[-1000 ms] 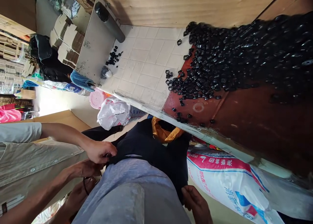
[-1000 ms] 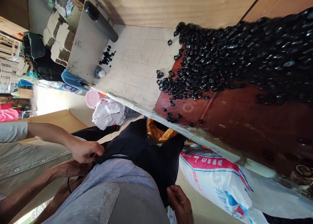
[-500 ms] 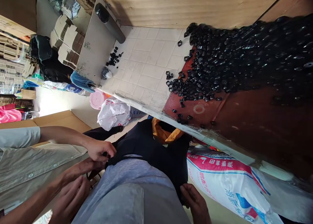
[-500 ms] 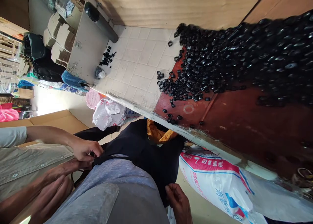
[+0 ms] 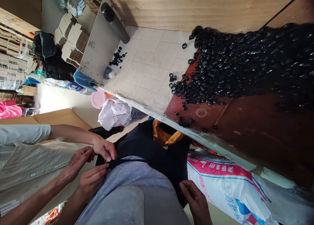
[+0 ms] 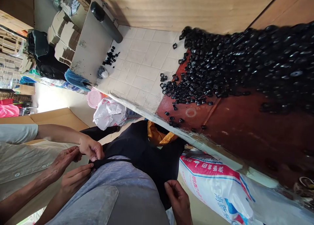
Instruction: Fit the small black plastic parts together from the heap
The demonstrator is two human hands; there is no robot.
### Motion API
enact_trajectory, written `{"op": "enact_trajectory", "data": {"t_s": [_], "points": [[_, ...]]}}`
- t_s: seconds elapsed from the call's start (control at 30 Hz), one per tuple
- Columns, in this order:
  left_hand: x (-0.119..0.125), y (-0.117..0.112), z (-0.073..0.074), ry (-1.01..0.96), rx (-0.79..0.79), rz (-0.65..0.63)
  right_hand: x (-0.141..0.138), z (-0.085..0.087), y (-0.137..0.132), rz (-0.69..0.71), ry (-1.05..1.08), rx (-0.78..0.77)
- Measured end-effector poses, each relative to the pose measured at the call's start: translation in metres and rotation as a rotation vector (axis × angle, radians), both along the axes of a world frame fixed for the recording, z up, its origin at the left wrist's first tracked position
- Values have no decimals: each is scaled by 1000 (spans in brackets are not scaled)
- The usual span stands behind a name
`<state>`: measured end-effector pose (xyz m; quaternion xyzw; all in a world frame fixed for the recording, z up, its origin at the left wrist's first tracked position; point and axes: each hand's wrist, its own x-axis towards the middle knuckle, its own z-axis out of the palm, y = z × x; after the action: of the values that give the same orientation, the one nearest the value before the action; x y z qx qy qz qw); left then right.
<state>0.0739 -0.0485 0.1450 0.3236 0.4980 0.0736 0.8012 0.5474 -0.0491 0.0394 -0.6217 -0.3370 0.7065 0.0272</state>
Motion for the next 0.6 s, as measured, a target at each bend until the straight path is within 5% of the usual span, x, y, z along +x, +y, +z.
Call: {"op": "enact_trajectory", "data": {"t_s": [0.1,0.33,0.47,0.6], "points": [[12,-20,11,181,-9,167,-17,6,21,41,37,91],[17,-55,31,267,-78,304,-45,15,54,119,113,164],[11,-94,39,402,-189,691,-42,6,54,121,101,156],[14,-111,40,447,-242,802,-39,2,54,104,77,142]]}}
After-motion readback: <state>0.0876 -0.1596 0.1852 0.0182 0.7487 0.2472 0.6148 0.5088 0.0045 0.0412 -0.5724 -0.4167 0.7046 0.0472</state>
